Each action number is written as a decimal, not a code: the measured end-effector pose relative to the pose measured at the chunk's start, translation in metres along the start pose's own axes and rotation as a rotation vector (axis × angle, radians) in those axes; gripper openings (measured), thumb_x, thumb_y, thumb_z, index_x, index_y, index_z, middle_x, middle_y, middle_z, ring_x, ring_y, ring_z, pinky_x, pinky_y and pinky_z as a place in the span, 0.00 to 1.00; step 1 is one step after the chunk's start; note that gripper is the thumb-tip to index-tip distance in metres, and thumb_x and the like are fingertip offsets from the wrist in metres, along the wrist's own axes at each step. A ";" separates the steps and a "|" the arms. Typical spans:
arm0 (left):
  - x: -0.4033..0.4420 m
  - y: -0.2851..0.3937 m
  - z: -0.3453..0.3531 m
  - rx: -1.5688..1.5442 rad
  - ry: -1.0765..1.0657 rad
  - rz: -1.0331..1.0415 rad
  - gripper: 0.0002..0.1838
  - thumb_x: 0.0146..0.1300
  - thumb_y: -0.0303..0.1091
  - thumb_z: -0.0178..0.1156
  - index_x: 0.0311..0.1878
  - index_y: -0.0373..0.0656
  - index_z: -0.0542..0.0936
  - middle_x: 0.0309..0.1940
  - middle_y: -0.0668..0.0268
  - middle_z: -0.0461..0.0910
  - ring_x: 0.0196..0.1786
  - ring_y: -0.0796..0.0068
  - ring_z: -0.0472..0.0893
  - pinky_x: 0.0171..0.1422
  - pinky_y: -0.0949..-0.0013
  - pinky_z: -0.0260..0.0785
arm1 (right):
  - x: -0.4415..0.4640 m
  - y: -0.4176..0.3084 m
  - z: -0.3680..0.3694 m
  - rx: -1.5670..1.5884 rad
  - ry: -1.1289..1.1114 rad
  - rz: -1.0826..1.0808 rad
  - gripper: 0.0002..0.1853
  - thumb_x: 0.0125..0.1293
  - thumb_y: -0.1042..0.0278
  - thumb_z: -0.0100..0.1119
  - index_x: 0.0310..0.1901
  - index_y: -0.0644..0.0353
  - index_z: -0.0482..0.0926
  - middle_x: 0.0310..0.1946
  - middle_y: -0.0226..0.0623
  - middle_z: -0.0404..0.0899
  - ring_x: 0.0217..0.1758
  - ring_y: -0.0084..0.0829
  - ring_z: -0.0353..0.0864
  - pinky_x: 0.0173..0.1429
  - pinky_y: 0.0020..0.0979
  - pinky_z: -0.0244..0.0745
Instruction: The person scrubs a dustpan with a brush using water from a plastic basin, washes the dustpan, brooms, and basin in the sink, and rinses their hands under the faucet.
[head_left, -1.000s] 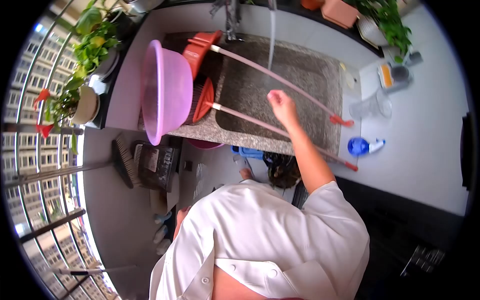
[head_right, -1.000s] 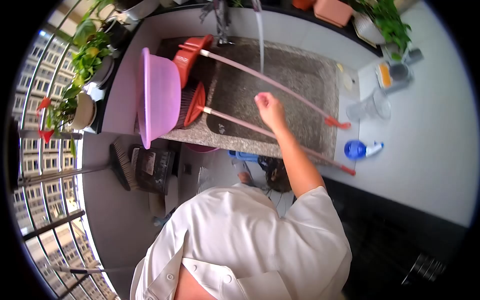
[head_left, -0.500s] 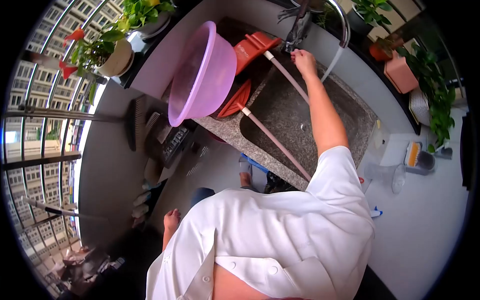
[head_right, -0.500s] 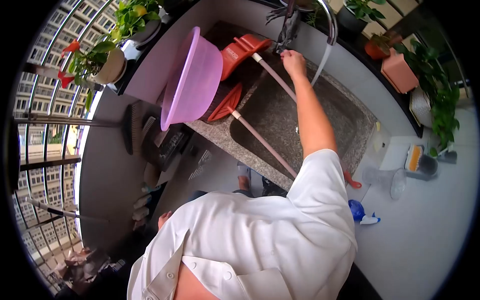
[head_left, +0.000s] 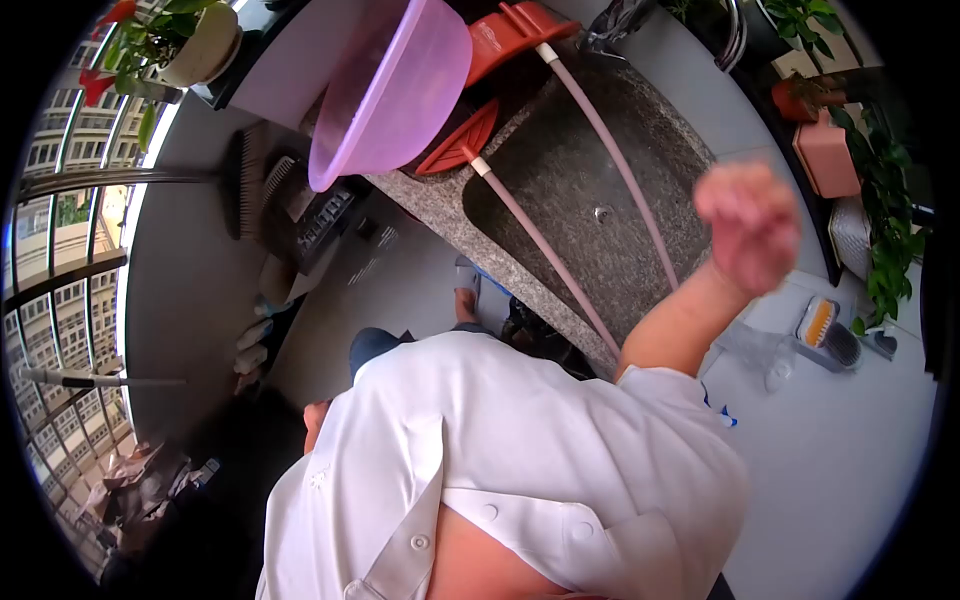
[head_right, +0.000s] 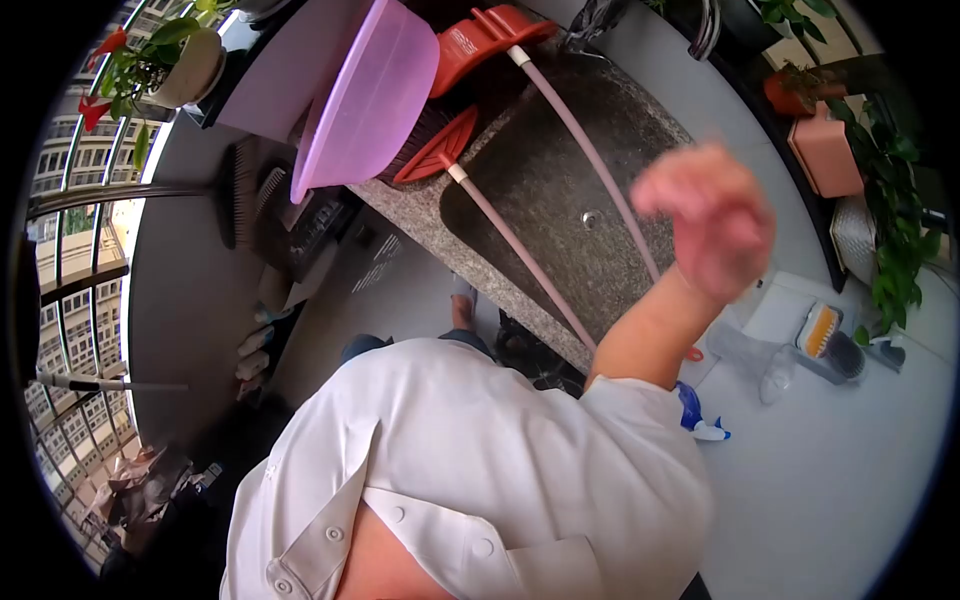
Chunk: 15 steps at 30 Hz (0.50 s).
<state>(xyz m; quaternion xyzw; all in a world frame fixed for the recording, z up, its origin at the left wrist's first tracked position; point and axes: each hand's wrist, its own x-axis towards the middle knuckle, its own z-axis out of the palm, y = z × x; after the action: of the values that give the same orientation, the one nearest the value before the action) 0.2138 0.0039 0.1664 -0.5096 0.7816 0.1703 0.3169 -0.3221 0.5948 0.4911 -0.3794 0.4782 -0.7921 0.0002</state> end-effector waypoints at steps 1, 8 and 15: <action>0.003 0.000 0.003 -0.016 0.029 -0.007 0.23 0.59 0.52 0.62 0.48 0.43 0.87 0.46 0.49 0.86 0.54 0.49 0.84 0.57 0.54 0.75 | -0.018 0.002 -0.012 0.059 0.013 -0.004 0.23 0.75 0.48 0.55 0.50 0.65 0.82 0.43 0.43 0.85 0.44 0.33 0.84 0.47 0.33 0.79; 0.035 0.018 -0.021 -0.297 -0.194 0.042 0.19 0.61 0.48 0.67 0.46 0.42 0.87 0.32 0.62 0.84 0.33 0.64 0.80 0.38 0.59 0.73 | -0.072 0.024 -0.072 -1.309 0.178 1.135 0.32 0.71 0.42 0.60 0.65 0.61 0.77 0.57 0.39 0.82 0.59 0.33 0.81 0.60 0.30 0.75; -0.012 0.090 -0.105 -0.874 -0.430 0.147 0.20 0.69 0.49 0.62 0.53 0.43 0.84 0.40 0.69 0.83 0.43 0.76 0.80 0.47 0.69 0.72 | -0.026 -0.075 -0.007 -0.231 0.011 0.059 0.29 0.74 0.49 0.53 0.64 0.68 0.72 0.57 0.45 0.77 0.57 0.43 0.78 0.64 0.45 0.71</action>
<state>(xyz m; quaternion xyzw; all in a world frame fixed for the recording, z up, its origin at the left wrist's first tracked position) 0.1019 -0.0114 0.2473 -0.4917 0.5877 0.6055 0.2148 -0.2812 0.6502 0.5302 -0.3582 0.5773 -0.7334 -0.0226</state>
